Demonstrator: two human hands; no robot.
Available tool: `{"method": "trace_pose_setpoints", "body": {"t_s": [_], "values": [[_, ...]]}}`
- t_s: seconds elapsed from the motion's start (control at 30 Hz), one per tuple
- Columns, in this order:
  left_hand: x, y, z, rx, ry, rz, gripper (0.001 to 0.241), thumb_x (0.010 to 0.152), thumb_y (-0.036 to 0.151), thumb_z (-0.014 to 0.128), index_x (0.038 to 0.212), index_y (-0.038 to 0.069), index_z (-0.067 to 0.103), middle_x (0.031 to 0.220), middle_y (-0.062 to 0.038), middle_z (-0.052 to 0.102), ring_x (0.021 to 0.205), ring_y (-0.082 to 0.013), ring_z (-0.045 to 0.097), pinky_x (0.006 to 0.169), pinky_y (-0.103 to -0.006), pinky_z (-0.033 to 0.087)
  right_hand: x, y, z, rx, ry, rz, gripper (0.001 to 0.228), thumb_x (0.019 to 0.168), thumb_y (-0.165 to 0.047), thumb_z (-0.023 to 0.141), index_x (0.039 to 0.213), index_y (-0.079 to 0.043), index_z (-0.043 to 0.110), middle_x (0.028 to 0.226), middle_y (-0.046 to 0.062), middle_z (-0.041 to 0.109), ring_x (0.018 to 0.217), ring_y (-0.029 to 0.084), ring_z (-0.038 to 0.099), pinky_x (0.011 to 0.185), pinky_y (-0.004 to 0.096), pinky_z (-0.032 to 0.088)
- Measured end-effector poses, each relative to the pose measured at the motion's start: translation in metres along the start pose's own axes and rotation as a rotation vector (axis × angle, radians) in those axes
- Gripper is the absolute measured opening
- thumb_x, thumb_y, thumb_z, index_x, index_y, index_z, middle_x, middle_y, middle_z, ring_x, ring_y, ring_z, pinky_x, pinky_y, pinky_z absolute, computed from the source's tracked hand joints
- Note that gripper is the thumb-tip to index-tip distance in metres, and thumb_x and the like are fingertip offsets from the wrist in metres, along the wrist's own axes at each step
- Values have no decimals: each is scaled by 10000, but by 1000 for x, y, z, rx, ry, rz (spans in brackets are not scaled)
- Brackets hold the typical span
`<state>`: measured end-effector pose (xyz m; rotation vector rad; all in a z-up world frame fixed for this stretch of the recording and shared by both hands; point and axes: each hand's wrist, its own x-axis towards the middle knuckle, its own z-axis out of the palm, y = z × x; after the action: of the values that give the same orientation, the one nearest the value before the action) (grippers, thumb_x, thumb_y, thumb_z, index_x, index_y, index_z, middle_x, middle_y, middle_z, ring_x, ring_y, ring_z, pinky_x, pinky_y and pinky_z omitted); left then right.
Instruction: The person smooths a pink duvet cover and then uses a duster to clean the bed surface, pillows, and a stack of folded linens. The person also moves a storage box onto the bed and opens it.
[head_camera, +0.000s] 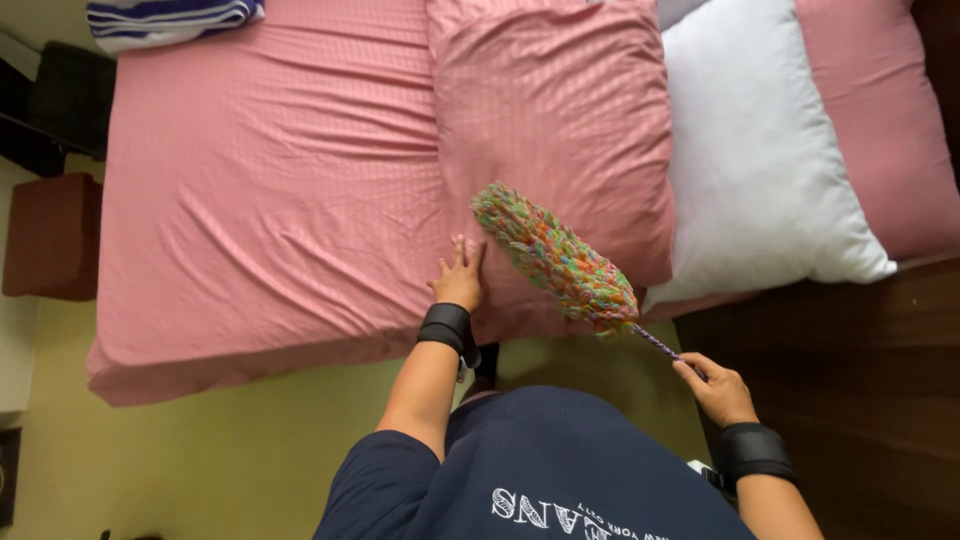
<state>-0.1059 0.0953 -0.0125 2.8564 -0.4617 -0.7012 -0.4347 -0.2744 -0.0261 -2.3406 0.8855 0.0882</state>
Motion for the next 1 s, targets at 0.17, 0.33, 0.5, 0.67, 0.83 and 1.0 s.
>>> {"method": "trace_pose_setpoints", "body": {"t_s": [0.17, 0.33, 0.5, 0.67, 0.83, 1.0], "values": [[-35, -26, 59, -71, 115, -57, 887, 926, 181, 637, 1681, 415, 234, 1634, -110, 368, 1248, -422, 609, 959, -636, 512, -31, 16, -4, -25, -138, -21, 366, 866, -487, 727, 1134, -242, 776, 863, 106, 785, 790, 266, 757, 762, 373, 571], [-101, -54, 81, -63, -127, -136, 485, 907, 406, 727, 1363, 253, 672, 1366, -108, 692, 1247, -323, 661, 1026, -532, 527, -41, 20, 4, -104, -238, -42, 386, 841, -509, 739, 1132, -259, 779, 838, 106, 781, 773, 283, 756, 749, 387, 579], [-145, -92, 104, -117, -147, -239, 459, 863, 359, 757, 1297, 234, 671, 1298, -109, 669, 1212, -319, 637, 1002, -510, 508, -39, 0, 19, -194, -178, -233, 368, 846, -523, 729, 1080, -247, 798, 814, 106, 772, 775, 289, 754, 742, 394, 583], [-161, -111, 93, -162, 19, -174, 369, 857, 338, 747, 1192, 187, 721, 1186, -136, 723, 1129, -344, 678, 920, -496, 547, -27, -54, 49, -69, -221, -398, 382, 889, -491, 706, 1061, -158, 784, 802, 121, 761, 725, 278, 738, 711, 389, 570], [-180, -123, 46, -258, 195, -2, 230, 967, 341, 654, 1101, 182, 751, 1071, -147, 748, 1021, -376, 690, 853, -521, 543, -15, -143, 95, 108, -243, -417, 367, 952, -413, 668, 1116, -95, 751, 788, 135, 743, 734, 280, 703, 711, 390, 551], [-185, -169, 21, -332, 341, 224, 189, 901, 312, 665, 1006, 186, 758, 974, -91, 760, 952, -339, 709, 802, -503, 550, 20, -211, 191, 31, -373, -222, 359, 1020, -259, 504, 1305, -124, 674, 868, 191, 742, 798, 281, 720, 750, 424, 556]]}}
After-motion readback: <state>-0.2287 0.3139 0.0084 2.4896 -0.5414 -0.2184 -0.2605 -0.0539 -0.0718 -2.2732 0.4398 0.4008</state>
